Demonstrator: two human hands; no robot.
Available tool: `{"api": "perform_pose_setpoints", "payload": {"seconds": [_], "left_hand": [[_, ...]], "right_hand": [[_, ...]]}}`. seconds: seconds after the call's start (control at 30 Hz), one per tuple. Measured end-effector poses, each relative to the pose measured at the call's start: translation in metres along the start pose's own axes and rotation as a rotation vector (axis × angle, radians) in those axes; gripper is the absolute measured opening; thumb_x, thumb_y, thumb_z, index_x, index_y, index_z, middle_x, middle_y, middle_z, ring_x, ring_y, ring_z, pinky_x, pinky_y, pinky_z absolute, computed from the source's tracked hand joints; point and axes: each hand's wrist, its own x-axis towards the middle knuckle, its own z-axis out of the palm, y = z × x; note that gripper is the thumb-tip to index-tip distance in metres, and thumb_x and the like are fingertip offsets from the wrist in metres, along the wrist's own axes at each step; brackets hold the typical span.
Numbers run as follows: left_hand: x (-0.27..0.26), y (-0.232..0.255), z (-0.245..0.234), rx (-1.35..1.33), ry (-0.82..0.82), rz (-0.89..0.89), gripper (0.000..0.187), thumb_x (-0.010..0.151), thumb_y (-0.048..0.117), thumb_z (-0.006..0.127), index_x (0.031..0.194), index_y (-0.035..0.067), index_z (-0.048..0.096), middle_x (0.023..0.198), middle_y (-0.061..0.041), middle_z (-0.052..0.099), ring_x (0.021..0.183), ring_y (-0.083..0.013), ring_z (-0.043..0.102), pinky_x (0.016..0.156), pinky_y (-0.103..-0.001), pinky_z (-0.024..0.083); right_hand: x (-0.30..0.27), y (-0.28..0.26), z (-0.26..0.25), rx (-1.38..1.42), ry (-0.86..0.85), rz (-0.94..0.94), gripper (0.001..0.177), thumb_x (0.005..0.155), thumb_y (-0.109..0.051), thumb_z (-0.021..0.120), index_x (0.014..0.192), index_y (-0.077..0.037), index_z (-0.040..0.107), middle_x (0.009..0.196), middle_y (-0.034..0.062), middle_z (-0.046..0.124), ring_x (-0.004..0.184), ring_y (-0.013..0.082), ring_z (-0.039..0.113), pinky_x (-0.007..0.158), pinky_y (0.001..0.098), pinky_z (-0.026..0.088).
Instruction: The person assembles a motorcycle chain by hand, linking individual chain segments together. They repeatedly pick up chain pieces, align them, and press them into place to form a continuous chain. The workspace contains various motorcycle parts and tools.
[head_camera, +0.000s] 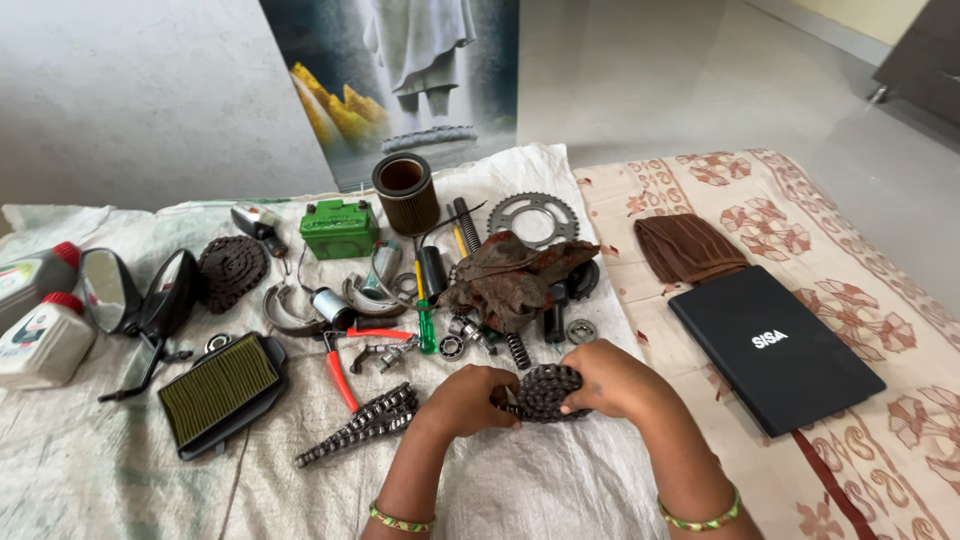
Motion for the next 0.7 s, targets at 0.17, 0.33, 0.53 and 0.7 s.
{"api": "perform_pose_setpoints", "payload": {"seconds": [0.17,0.33,0.53,0.7], "left_hand": [[0.011,-0.013,0.013,0.018,0.168,0.182,0.042,0.063,0.016,0.091,0.1,0.006,0.075,0.094,-0.015,0.075,0.088,-0.0315,0.072,0.08,-0.04,0.056],[0.022,-0.02,0.028,0.039,0.357,0.309,0.039,0.057,0.014,0.093,0.088,0.001,0.073,0.094,-0.017,0.072,0.087,-0.0361,0.069,0.078,-0.042,0.055],[0.013,-0.009,0.016,0.083,0.219,0.238,0.034,0.061,0.018,0.093,0.087,0.003,0.076,0.092,-0.016,0.074,0.086,-0.0334,0.071,0.08,-0.041,0.056],[-0.003,0.009,0.0,-0.116,0.172,0.194,0.05,0.059,0.017,0.093,0.102,0.005,0.071,0.091,-0.015,0.076,0.083,-0.0286,0.075,0.078,-0.038,0.058]], "right_hand": [[-0.002,-0.013,-0.005,-0.155,0.114,-0.119,0.029,0.067,-0.017,0.093,0.088,-0.003,0.076,0.086,0.0187,0.072,0.087,0.0348,0.07,0.081,0.0438,0.056],[0.003,-0.02,-0.008,-0.31,0.132,-0.102,0.026,0.068,-0.012,0.089,0.09,-0.005,0.076,0.088,0.0184,0.072,0.089,0.0345,0.071,0.082,0.0437,0.058],[0.014,-0.021,-0.002,-0.528,0.09,-0.135,0.021,0.071,-0.008,0.087,0.087,0.001,0.077,0.09,0.0222,0.072,0.092,0.0361,0.071,0.081,0.0429,0.058],[0.027,-0.028,0.016,-0.53,0.229,-0.157,0.011,0.076,0.001,0.076,0.086,-0.001,0.077,0.092,0.0214,0.073,0.089,0.0382,0.073,0.075,0.0451,0.061]]}}
